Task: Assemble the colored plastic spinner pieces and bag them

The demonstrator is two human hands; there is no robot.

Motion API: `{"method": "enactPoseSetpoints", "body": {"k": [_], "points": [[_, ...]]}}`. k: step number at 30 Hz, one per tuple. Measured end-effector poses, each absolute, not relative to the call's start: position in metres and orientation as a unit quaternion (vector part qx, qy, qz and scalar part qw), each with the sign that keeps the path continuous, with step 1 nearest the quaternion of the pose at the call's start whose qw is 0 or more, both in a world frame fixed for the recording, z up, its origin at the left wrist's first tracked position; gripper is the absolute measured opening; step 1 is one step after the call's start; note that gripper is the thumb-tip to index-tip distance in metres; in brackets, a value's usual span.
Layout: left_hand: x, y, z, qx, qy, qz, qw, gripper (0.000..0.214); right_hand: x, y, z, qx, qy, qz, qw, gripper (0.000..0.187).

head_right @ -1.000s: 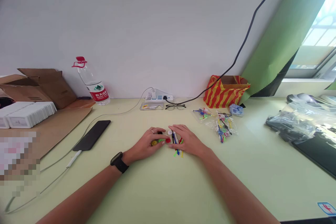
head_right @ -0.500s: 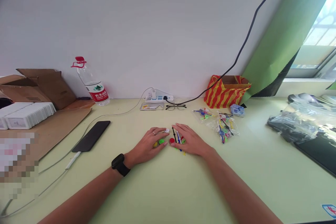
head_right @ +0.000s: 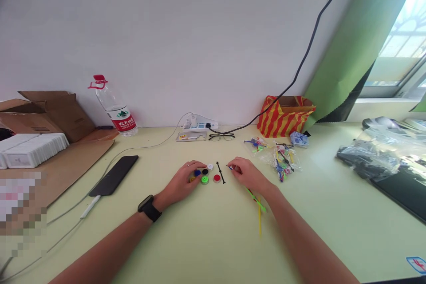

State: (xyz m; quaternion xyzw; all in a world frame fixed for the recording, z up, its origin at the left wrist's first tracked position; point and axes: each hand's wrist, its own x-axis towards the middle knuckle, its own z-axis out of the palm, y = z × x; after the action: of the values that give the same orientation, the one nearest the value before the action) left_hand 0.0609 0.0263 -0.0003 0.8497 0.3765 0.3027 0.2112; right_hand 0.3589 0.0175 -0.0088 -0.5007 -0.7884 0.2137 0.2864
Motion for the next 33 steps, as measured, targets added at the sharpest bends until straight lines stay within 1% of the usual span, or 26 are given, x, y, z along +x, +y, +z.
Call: {"method": "enactPoseSetpoints", "body": {"k": [5, 8, 10, 11, 14, 17, 20, 22, 25, 27, 29, 31, 33], "points": [[0.061, 0.028, -0.004, 0.835, 0.413, 0.319, 0.174, 0.03, 0.358, 0.023, -0.01, -0.517, -0.746, 0.214, 0.361, 0.024], [0.063, 0.026, -0.003, 0.832, 0.421, 0.33, 0.147, 0.027, 0.363, 0.024, -0.001, -0.523, -0.742, 0.215, 0.361, 0.026], [0.065, 0.024, -0.002, 0.835, 0.415, 0.337, 0.13, 0.026, 0.372, 0.02, 0.011, -0.529, -0.757, 0.214, 0.317, 0.024], [0.066, 0.022, -0.001, 0.839, 0.408, 0.339, 0.124, 0.025, 0.379, 0.017, 0.018, -0.533, -0.766, 0.223, 0.281, 0.024], [0.07, 0.016, 0.004, 0.854, 0.378, 0.337, 0.12, 0.026, 0.4, 0.006, 0.039, -0.516, -0.779, 0.333, 0.125, 0.033], [0.071, 0.01, 0.009, 0.871, 0.353, 0.316, 0.127, 0.027, 0.414, -0.004, 0.049, -0.515, -0.753, 0.41, 0.006, 0.037], [0.072, 0.008, 0.011, 0.881, 0.347, 0.294, 0.132, 0.024, 0.414, -0.008, 0.047, -0.513, -0.732, 0.444, -0.071, 0.033], [0.072, 0.009, 0.009, 0.882, 0.345, 0.29, 0.136, 0.021, 0.41, -0.009, 0.045, -0.516, -0.726, 0.445, -0.092, 0.031], [0.071, 0.011, 0.005, 0.882, 0.341, 0.295, 0.137, 0.017, 0.405, -0.009, 0.046, -0.51, -0.73, 0.449, -0.076, 0.028], [0.071, 0.013, 0.002, 0.883, 0.338, 0.297, 0.135, 0.017, 0.404, -0.008, 0.049, -0.498, -0.736, 0.457, -0.039, 0.025], [0.071, 0.014, 0.001, 0.884, 0.336, 0.297, 0.132, 0.017, 0.405, -0.005, 0.05, -0.502, -0.742, 0.444, 0.017, 0.023], [0.071, 0.014, 0.0, 0.884, 0.337, 0.299, 0.122, 0.017, 0.407, -0.001, 0.049, -0.538, -0.742, 0.392, 0.081, 0.02], [0.071, 0.013, 0.002, 0.881, 0.345, 0.306, 0.107, 0.023, 0.409, 0.006, 0.044, -0.595, -0.73, 0.311, 0.127, 0.018]]}}
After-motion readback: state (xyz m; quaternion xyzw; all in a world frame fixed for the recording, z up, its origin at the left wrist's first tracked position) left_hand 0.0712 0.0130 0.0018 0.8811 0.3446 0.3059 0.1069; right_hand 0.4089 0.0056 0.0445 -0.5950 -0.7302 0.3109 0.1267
